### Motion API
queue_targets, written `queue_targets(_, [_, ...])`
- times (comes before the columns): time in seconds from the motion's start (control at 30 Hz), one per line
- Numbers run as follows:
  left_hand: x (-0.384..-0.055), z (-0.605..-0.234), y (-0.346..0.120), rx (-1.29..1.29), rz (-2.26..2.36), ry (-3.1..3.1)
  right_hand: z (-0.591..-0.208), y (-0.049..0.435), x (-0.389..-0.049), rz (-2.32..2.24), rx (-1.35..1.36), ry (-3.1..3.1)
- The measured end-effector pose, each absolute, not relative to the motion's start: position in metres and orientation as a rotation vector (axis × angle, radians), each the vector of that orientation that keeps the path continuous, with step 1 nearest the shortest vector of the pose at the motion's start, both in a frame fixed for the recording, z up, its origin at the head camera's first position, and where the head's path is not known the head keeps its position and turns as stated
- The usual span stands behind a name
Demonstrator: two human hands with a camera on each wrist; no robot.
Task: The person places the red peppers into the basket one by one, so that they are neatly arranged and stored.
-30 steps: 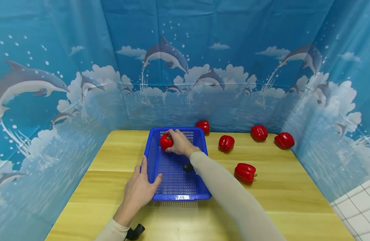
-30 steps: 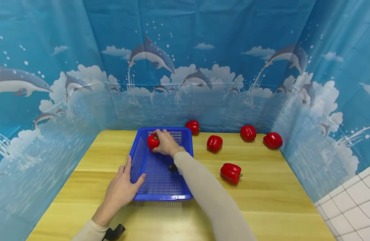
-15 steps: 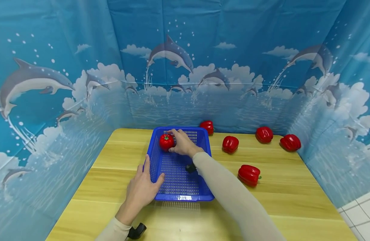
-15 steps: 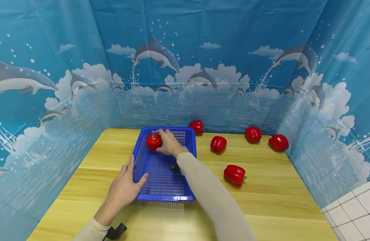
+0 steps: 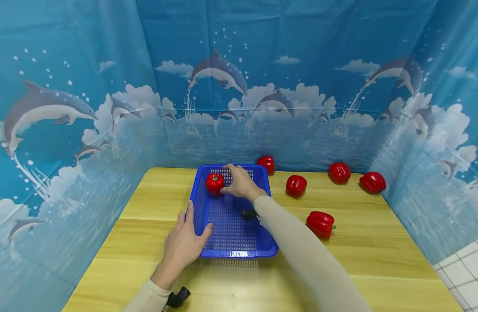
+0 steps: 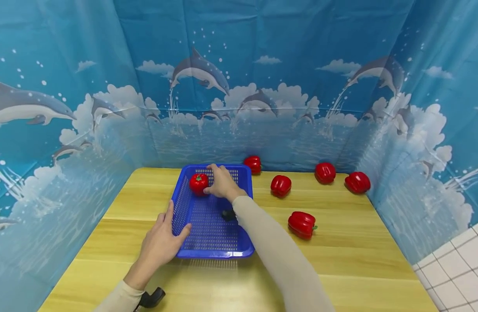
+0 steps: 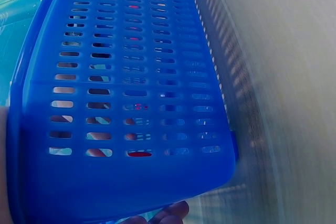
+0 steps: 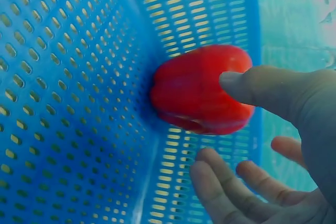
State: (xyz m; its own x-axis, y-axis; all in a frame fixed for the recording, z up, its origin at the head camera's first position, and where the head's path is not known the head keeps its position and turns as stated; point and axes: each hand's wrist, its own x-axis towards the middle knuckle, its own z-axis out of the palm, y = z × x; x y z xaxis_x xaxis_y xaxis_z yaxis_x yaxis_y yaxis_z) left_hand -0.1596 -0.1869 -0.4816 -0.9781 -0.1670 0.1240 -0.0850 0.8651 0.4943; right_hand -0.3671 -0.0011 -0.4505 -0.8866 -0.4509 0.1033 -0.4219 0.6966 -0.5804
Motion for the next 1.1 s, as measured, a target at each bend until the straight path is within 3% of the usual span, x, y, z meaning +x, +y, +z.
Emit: queue_targets(1.1, [-0.161, -0.482, -0.189, 0.189, -0.786, -2.87, -0.419, 0.106, -0.281, -1.076, -0.787, 2.816])
